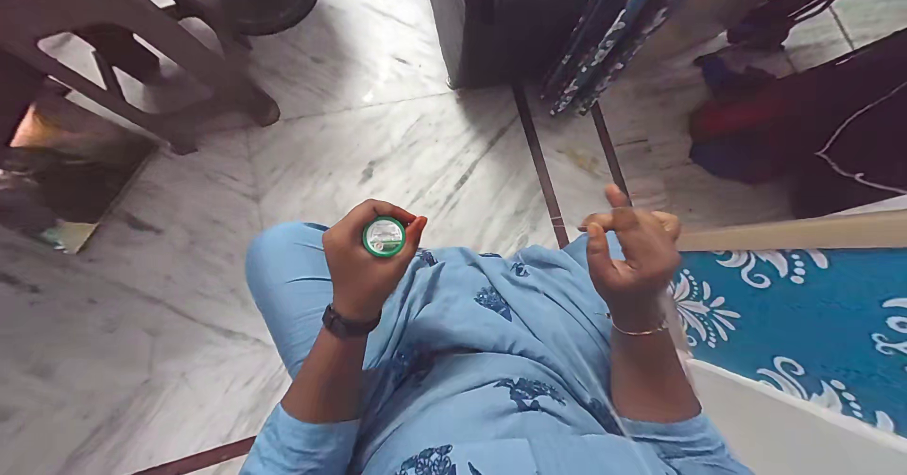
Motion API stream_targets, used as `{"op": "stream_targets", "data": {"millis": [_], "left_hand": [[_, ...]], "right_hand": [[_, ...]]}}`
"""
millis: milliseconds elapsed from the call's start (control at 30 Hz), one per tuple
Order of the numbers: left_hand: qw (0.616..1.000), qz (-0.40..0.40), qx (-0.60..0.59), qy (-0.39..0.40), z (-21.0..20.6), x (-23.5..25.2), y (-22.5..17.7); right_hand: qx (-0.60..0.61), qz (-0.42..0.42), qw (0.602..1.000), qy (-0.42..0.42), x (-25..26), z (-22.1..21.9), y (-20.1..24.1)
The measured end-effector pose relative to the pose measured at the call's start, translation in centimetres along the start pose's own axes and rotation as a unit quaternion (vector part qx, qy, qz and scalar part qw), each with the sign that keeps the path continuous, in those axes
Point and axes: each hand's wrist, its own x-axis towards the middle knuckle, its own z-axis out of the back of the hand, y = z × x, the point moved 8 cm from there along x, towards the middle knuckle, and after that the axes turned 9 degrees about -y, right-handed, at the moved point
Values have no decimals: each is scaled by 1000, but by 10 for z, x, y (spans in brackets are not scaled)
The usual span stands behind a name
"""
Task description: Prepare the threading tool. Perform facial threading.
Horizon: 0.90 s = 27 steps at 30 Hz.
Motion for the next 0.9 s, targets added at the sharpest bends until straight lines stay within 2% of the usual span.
{"op": "stream_targets", "data": {"millis": [133, 267, 367, 433, 500, 600, 667, 767, 900], "left_hand": [[984, 125, 121, 21, -17, -9, 61], [965, 176, 189, 45, -23, -16, 92], [980, 179, 84, 21, -9, -9, 67], [987, 146, -69, 18, 2, -5, 37], [980, 90, -172, 37, 14, -4, 4], [978, 3, -206, 41, 31, -1, -37], [980, -23, -194, 35, 37, 1, -50], [989, 2, -146, 31, 32, 4, -36], [993, 93, -78, 9, 13, -1, 17]], "right_hand": [[-35, 31, 998, 51, -18, -40, -4], [-39, 41, 989, 135, -36, -76, -11], [-36, 36, 988, 148, -23, -64, -6], [-23, 28, 992, 121, -6, -37, 5], [-2, 18, 996, 82, 10, -5, 19], [31, -1, 998, 48, 27, 34, 32], [56, -9, 998, 20, 36, 50, 37], [69, -13, 998, 7, 41, 53, 37], [69, -25, 996, 51, 31, 28, 33]]}}
